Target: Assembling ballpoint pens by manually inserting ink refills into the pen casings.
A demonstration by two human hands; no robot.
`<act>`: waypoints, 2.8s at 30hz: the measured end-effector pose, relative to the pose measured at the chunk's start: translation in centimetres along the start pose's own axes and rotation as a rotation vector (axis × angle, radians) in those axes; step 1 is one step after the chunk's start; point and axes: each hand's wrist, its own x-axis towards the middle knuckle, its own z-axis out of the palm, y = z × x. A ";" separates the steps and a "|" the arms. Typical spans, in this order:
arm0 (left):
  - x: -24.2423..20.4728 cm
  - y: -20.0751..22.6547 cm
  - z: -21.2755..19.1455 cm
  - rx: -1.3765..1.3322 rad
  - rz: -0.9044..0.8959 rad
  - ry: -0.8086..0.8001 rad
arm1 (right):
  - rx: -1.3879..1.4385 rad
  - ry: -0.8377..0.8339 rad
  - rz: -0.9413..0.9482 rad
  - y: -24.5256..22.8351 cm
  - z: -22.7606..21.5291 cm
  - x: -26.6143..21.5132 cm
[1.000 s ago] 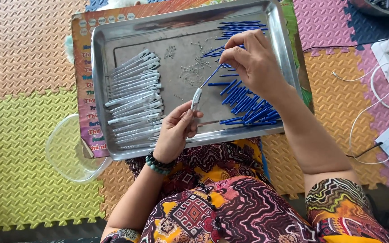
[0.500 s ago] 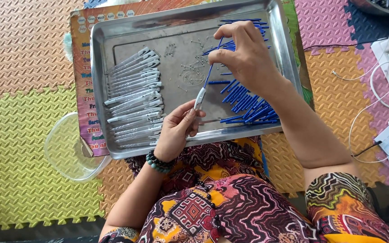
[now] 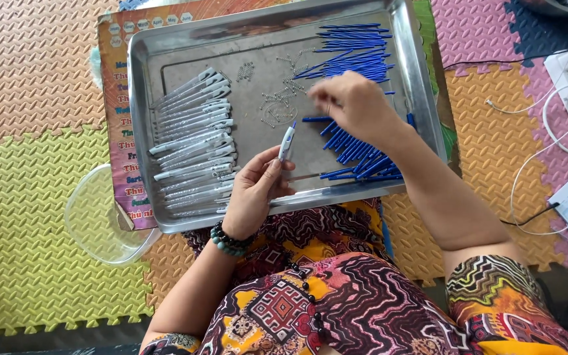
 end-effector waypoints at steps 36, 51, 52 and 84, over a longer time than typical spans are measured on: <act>-1.5 0.3 -1.0 -0.173 -0.054 -0.020 | 0.687 -0.018 0.153 -10.6 -5.1 3.3; -1.4 0.5 -0.9 -0.310 -0.091 -0.041 | 1.113 -0.123 0.671 -9.4 1.0 3.7; -1.1 0.6 -0.8 -0.307 -0.088 -0.043 | 1.113 -0.121 0.668 -9.0 1.0 4.0; -1.8 0.7 -1.8 -0.309 -0.087 -0.089 | 0.728 0.450 0.210 -4.6 -2.8 3.3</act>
